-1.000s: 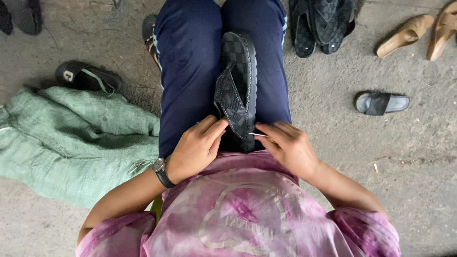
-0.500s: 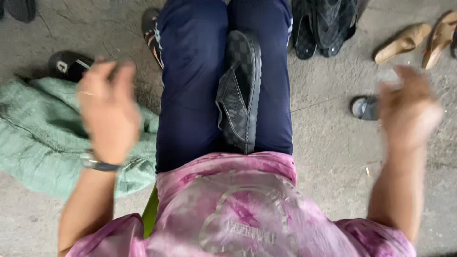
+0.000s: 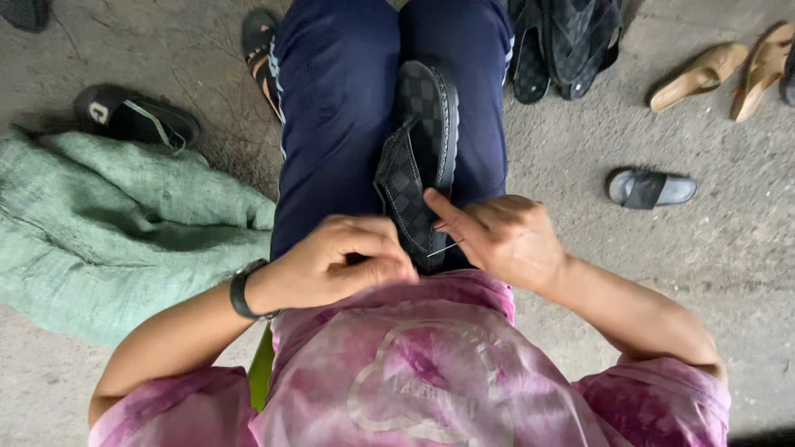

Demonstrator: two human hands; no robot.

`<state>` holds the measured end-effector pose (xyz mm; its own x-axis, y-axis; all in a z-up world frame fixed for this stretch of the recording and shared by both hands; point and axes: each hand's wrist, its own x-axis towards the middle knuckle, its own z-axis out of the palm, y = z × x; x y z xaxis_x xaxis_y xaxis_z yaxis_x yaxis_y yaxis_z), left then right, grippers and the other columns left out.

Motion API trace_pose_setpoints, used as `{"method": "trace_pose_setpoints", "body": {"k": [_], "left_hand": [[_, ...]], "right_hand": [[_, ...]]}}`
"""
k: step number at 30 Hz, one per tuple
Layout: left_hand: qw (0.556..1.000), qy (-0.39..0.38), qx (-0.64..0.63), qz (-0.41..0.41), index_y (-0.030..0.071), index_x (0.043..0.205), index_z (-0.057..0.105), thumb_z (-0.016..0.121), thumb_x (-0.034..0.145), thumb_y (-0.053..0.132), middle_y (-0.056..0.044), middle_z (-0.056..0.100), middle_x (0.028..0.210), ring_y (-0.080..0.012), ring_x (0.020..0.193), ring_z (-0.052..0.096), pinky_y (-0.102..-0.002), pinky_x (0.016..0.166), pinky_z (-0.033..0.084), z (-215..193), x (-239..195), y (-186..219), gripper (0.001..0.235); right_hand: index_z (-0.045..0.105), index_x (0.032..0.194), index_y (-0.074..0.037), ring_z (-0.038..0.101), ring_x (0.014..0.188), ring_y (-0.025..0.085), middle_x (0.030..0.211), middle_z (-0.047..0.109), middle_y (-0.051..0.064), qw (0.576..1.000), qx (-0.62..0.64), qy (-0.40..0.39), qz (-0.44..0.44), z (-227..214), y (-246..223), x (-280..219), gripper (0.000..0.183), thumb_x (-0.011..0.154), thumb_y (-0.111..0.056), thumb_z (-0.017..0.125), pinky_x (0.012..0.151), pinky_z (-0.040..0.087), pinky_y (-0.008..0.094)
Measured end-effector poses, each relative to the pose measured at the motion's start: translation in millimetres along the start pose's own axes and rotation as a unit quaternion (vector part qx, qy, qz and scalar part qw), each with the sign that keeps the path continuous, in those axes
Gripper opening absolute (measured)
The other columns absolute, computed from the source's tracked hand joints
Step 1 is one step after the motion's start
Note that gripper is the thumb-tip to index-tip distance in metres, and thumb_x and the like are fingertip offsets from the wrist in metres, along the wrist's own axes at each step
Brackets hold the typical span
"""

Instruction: The person sits with a black slip-on shoe on their lap and uses a needle and thread to sew the shoe's upper. They repeatedly push the needle through the material and pull the thread to secure the stitches.

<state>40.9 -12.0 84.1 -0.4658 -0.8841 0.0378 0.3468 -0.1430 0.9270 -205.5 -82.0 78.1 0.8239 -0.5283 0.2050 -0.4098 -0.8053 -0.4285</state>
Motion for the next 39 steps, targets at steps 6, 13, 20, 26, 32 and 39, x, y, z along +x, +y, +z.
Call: {"method": "trace_pose_setpoints", "body": {"k": [6,13,20,26,32,39], "left_hand": [[0.759,0.05,0.649,-0.01,0.005,0.108,0.07,0.071,0.081,0.061,-0.013,0.053,0.08,-0.0342,0.073,0.058,-0.047,0.059,0.046,11,-17,-36,0.062],[0.955,0.07,0.287,0.026,0.011,0.079,0.067,0.063,0.095,0.023,-0.013,0.051,0.116,-0.0323,0.109,0.053,-0.039,0.089,0.037,4,-19,-13,0.021],[0.956,0.283,-0.076,-0.006,-0.01,0.09,0.063,0.054,0.105,0.015,0.004,0.025,0.057,-0.0067,0.051,0.035,-0.035,0.068,0.06,-66,-19,-45,0.031],[0.777,0.261,0.572,0.034,0.001,0.08,0.056,0.06,0.106,-0.001,-0.019,0.058,0.104,-0.0378,0.109,0.055,-0.05,0.103,0.039,-86,-42,-2,0.027],[0.754,0.157,0.635,0.06,0.008,0.11,0.066,0.079,0.088,0.053,-0.014,0.05,0.117,-0.0348,0.113,0.053,-0.063,0.111,0.036,14,-25,-42,0.051],[0.764,0.209,0.586,0.173,0.011,0.113,0.071,0.075,0.087,0.047,-0.007,0.049,0.106,-0.0322,0.107,0.046,-0.053,0.113,0.038,28,-6,-104,0.045]], "right_hand": [[0.07,0.131,-0.013,0.063,0.051,0.021,0.056,0.056,-0.001,0.999,0.0,-0.046,0.007,-8,4,-6,0.034,0.1,-0.02,0.061,0.058,0.057,0.035],[0.071,0.129,-0.01,0.063,0.051,0.019,0.057,0.057,0.002,1.0,-0.008,-0.029,0.005,-13,1,-9,0.033,0.099,-0.018,0.064,0.053,0.056,0.033],[0.073,0.128,-0.012,0.059,0.047,0.018,0.055,0.051,0.0,0.997,-0.063,0.039,-0.039,22,12,-16,0.031,0.098,-0.019,0.066,0.051,0.054,0.031],[0.06,0.142,-0.012,0.066,0.06,0.027,0.083,0.059,0.007,0.998,0.004,-0.048,0.038,6,1,-32,0.048,0.102,-0.037,0.052,0.053,0.056,0.04],[0.066,0.134,-0.022,0.064,0.067,0.018,0.116,0.057,0.005,0.995,-0.022,-0.086,0.055,-1,-12,-47,0.043,0.095,-0.004,0.062,0.057,0.058,0.035],[0.075,0.113,-0.021,0.067,0.059,0.016,0.078,0.06,0.002,0.979,-0.139,-0.128,0.073,8,-28,-36,0.03,0.094,-0.011,0.054,0.048,0.056,0.027]]}}
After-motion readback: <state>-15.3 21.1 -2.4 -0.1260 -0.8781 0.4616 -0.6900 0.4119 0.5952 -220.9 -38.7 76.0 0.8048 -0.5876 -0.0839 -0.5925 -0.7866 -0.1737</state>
